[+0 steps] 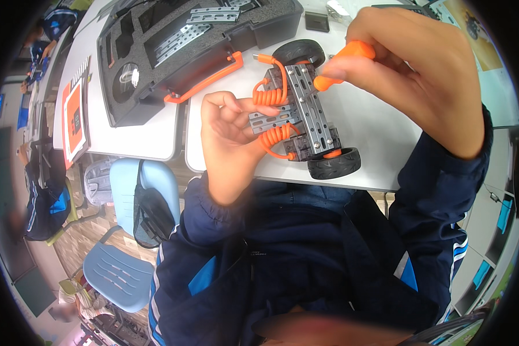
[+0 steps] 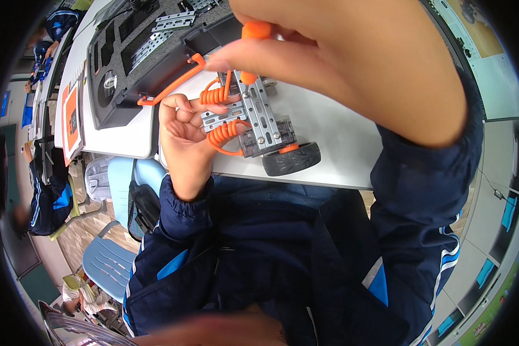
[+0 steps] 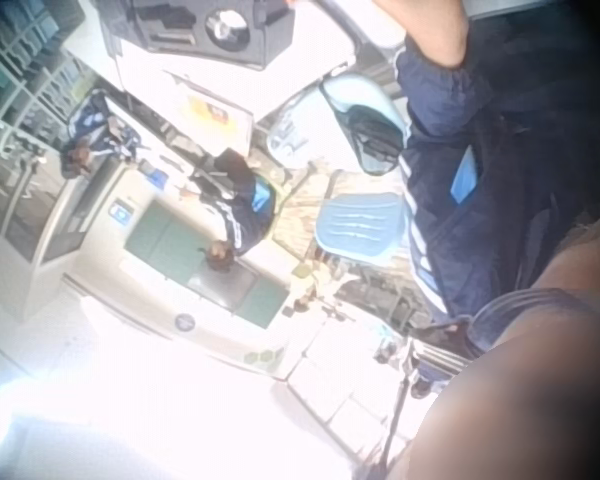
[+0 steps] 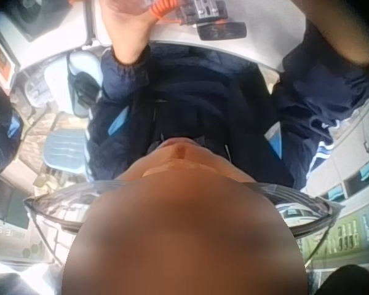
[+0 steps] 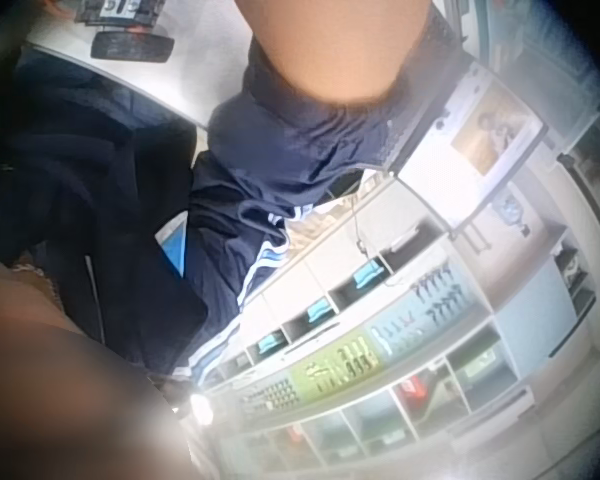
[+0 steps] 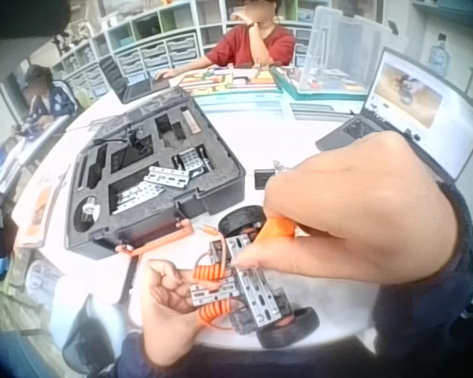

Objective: The person assembles a small wheeled robot by attaching metal brackets and tightening screws with an orange screwdriver. They handle screws, nuts, and a partially built robot chassis, then secure components to the frame.

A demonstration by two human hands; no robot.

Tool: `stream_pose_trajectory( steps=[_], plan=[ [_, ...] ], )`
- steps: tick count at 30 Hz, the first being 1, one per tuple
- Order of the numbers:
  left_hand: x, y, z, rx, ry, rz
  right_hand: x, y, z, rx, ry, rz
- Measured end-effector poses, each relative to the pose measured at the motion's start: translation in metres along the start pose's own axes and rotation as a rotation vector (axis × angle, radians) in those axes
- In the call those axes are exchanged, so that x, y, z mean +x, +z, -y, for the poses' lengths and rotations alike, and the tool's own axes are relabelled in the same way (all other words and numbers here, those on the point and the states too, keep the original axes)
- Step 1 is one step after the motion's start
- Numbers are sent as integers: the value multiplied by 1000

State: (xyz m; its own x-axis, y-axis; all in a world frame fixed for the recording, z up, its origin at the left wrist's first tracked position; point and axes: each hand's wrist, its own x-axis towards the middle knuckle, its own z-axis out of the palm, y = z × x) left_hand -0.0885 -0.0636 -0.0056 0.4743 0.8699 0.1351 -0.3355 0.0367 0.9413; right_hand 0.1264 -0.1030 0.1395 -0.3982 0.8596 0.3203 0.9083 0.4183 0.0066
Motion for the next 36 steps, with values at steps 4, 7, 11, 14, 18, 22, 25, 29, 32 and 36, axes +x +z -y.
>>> stream_pose_trajectory(
  steps=[4,7,11,14,18,22,25,29,32,36],
  plan=[
    [0,1,0,-19,-7,-8,7,0,-2,65,-15,-69],
    [0,1,-1,-58,-13,0,8,13,2,121,29,-227],
    [-1,2,-2,-35,6,-5,0,13,2,264,17,-161],
    [0,2,-2,-26,5,3,-6,4,2,291,28,-40],
    [0,1,0,-23,0,3,-4,-4,4,261,115,109],
    [0,-1,1,-34,-26,-12,3,-2,1,247,26,99],
    [-1,-1,1,-47,-16,-22,1,1,-4,238,-77,-13],
    [-2,0,1,-47,-7,-21,-4,7,-5,289,-43,-147],
    [-1,-1,2,-37,-18,-14,8,4,-1,271,-129,-133],
    [-1,-2,1,-30,-10,-10,14,-14,20,126,66,44]
  ],
)
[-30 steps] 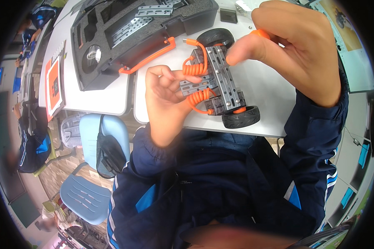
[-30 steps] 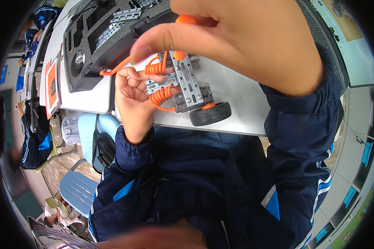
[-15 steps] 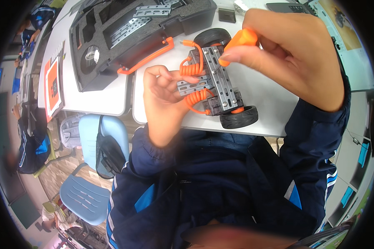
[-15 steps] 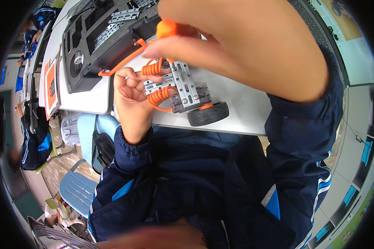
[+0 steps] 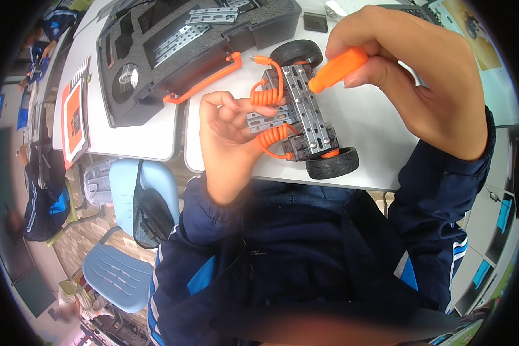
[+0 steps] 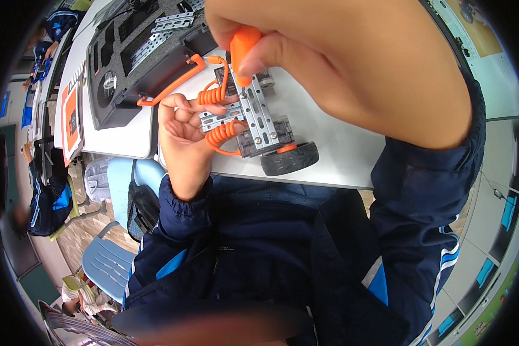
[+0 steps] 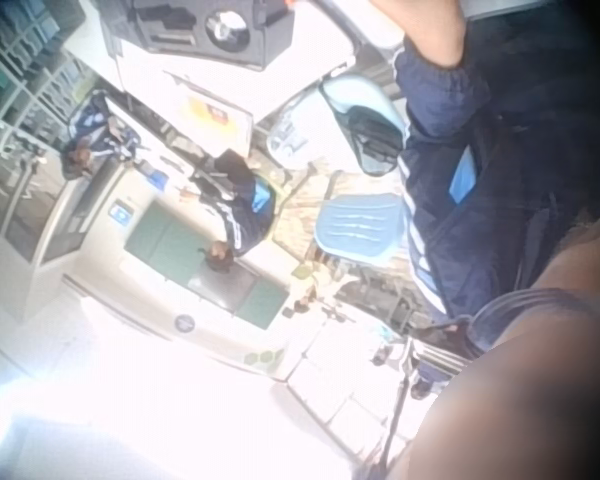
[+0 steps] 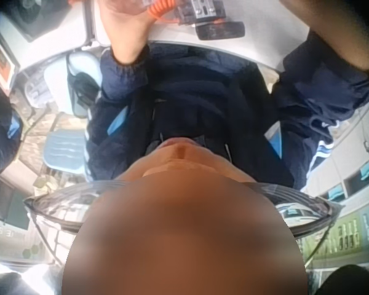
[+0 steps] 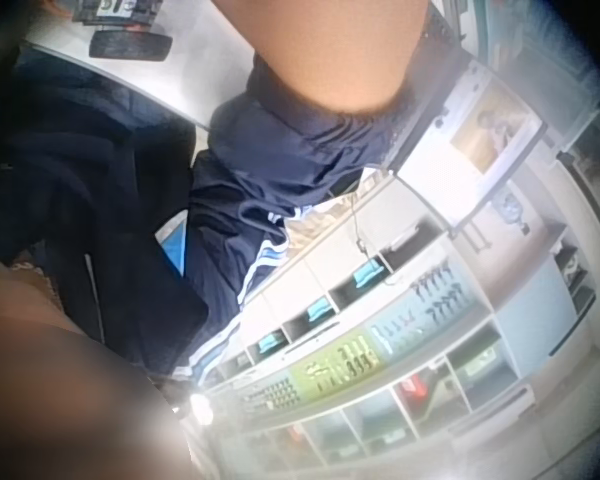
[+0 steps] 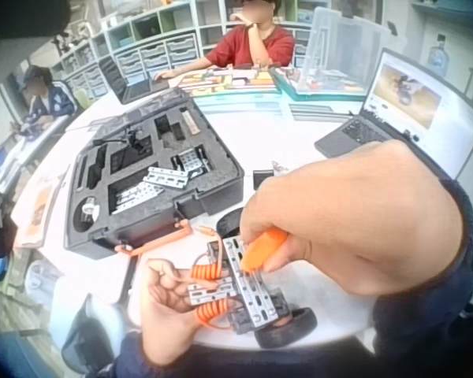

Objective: The person assembles a small wheeled robot by attaching metal brackets and tightening screws with an orange screwdriver. They handle screws, nuts, and a partially built robot chassis, then secure components to the frame.

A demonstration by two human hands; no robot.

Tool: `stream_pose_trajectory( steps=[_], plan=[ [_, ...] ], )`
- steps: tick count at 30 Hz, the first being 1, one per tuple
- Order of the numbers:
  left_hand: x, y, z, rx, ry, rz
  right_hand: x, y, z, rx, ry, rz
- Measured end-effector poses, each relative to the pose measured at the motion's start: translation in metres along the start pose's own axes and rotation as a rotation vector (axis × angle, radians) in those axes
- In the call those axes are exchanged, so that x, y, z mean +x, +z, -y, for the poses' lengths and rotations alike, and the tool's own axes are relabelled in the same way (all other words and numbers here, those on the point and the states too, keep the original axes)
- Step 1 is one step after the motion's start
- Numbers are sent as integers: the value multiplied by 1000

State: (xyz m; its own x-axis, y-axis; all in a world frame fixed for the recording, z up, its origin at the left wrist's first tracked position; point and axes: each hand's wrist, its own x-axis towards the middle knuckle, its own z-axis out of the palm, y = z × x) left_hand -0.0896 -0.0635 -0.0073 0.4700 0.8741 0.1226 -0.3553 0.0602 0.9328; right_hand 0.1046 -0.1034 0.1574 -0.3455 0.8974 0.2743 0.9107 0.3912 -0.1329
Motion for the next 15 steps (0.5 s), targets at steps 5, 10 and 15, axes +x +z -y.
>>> stream_pose_trajectory(
  steps=[5,10,15],
  plan=[
    [0,1,-1,-8,2,3,2,9,-6,-7,51,49],
    [0,1,-1,6,4,3,-7,12,-26,-141,-311,-83],
    [0,0,-1,17,21,14,-6,21,-22,-239,-270,-262]
  ],
)
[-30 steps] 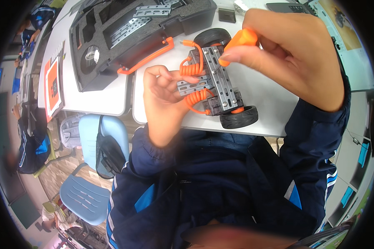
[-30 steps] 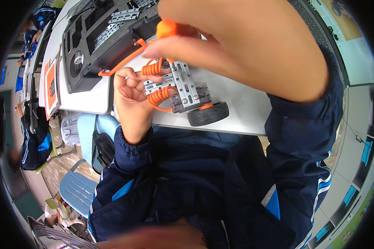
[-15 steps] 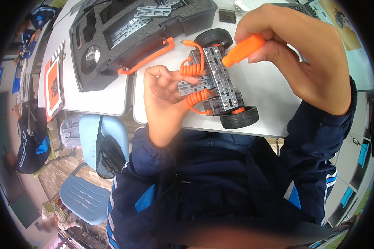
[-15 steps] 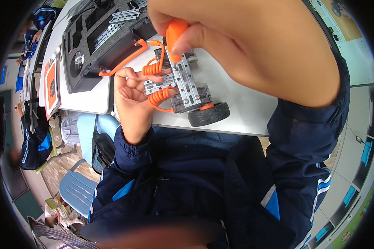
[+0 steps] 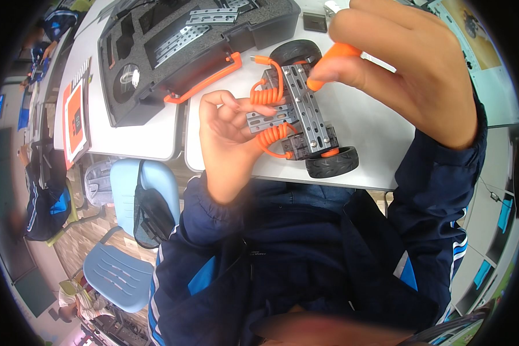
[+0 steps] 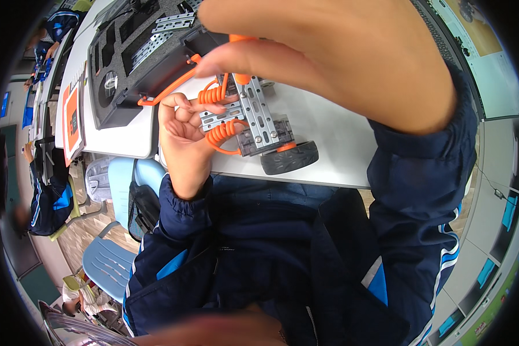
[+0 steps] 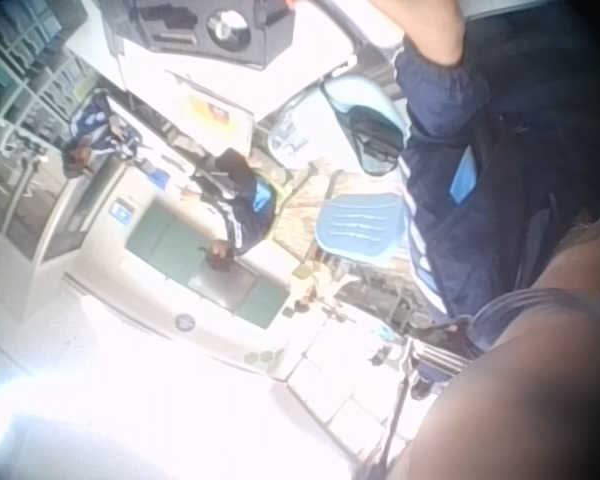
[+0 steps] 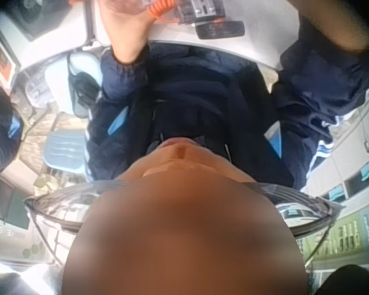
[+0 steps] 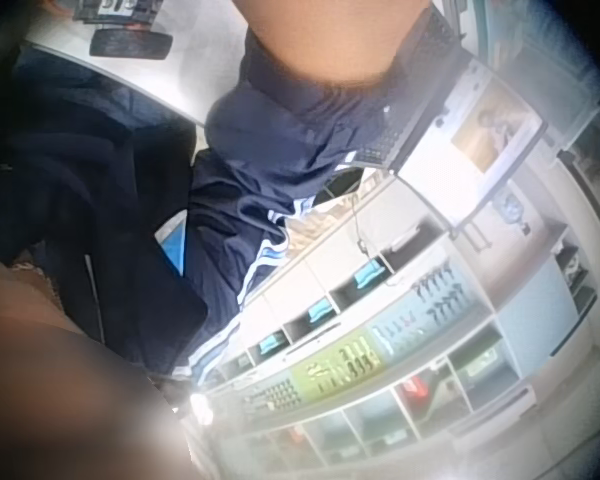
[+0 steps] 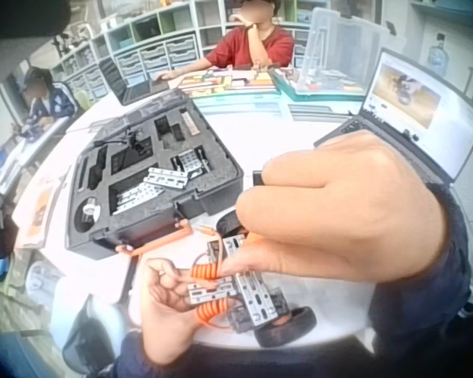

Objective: The person assembles a small wheeled robot by attaching metal brackets and tightening screws with an orange screwdriver. They handle screws, nuts, and a partially built robot chassis, then secure components to the frame.

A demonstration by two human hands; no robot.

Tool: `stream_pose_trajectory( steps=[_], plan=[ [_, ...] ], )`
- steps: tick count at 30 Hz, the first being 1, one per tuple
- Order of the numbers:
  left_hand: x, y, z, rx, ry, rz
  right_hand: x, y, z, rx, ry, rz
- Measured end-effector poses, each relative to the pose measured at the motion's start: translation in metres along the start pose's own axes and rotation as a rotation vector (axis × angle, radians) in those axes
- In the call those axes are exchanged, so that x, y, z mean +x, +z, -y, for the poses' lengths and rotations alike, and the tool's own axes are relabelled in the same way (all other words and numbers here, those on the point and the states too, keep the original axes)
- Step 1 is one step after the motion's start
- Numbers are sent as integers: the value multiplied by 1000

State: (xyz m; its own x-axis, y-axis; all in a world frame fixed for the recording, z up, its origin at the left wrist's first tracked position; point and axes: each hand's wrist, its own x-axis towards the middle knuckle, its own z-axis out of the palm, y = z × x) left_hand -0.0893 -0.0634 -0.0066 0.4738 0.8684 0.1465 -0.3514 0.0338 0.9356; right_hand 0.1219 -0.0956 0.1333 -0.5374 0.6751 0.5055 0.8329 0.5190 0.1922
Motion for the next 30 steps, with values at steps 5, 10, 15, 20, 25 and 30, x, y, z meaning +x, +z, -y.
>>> stream_pose_trajectory(
  steps=[5,10,15,20,25,30],
  plan=[
    [0,1,0,-19,4,-6,0,7,-9,154,-5,-110],
    [0,1,0,-32,-1,5,4,14,-10,459,81,-149],
    [0,1,-1,-9,-10,-9,-1,-7,-12,548,38,120],
    [0,2,-1,-8,-21,-15,-8,-11,-13,435,19,85],
    [0,2,-1,-1,-7,-20,-3,0,-6,324,13,-26],
    [0,3,-1,-7,3,-13,-6,-2,-8,369,1,3]
  ],
)
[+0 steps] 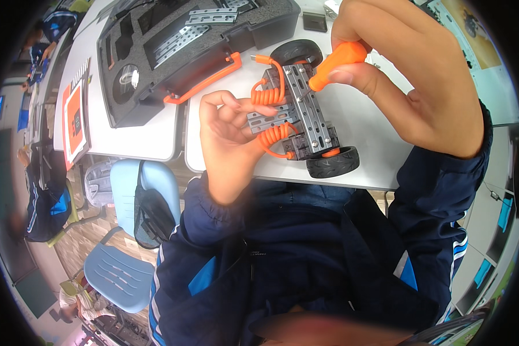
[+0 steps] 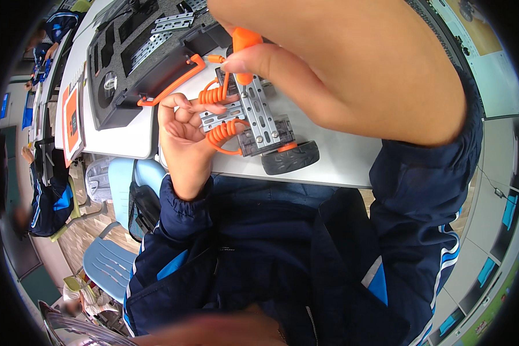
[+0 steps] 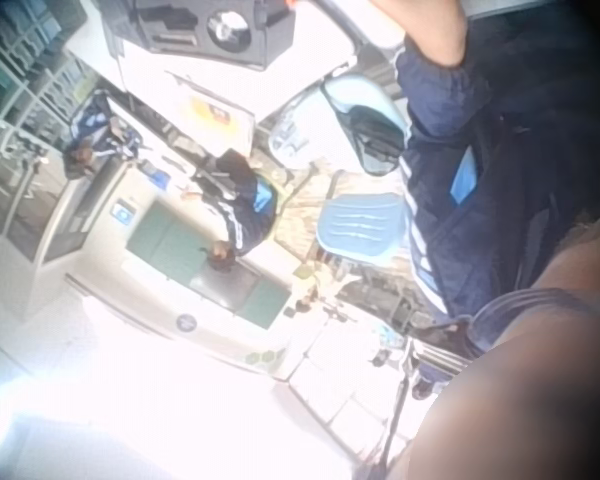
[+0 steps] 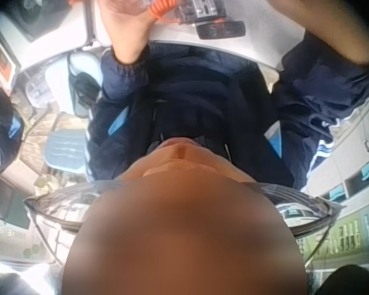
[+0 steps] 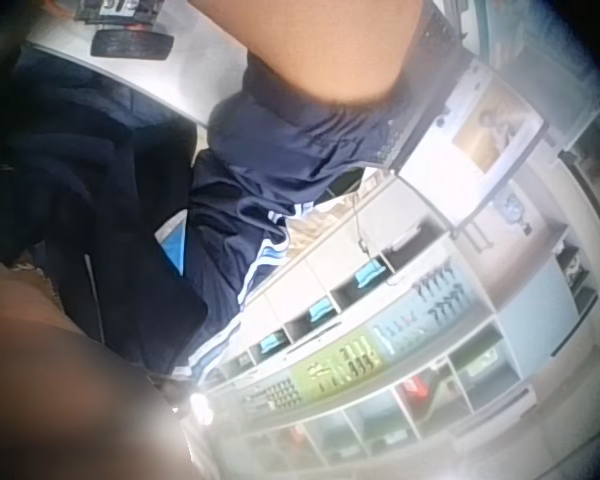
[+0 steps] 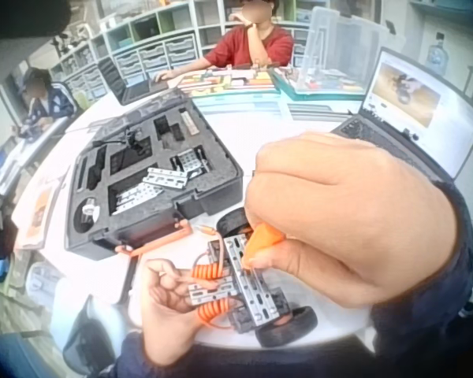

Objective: The person assembles a small wheeled robot by attaching metal brackets and tightening screws with an orange screwdriver. They handle screws, nuts, and a partially built robot chassis, then secure components to the frame.

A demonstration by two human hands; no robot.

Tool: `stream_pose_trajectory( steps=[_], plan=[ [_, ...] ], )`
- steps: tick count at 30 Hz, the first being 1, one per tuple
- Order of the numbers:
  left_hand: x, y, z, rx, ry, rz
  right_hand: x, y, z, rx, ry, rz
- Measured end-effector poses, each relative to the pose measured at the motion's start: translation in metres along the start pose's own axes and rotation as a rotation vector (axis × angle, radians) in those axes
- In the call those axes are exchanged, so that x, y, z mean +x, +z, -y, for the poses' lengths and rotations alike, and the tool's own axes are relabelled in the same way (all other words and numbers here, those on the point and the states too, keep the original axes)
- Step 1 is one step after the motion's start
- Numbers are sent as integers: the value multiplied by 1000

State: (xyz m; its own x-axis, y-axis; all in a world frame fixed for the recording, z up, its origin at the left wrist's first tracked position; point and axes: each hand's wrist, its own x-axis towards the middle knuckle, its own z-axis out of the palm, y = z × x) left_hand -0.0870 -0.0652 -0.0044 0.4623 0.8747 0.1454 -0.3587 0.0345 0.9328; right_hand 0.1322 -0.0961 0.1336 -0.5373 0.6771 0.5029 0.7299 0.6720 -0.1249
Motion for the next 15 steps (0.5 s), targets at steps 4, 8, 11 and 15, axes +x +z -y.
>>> stream_pose_trajectory(
  steps=[4,8,11,15],
  plan=[
    [-1,0,-1,-3,-8,-11,-3,4,-2,-2,46,45],
    [0,-2,0,31,-12,-13,-1,4,1,46,98,52],
    [0,-2,0,39,-3,-11,4,3,9,-1,185,83],
    [0,1,-1,1,-7,-39,9,-3,25,-31,377,143]
  ],
)
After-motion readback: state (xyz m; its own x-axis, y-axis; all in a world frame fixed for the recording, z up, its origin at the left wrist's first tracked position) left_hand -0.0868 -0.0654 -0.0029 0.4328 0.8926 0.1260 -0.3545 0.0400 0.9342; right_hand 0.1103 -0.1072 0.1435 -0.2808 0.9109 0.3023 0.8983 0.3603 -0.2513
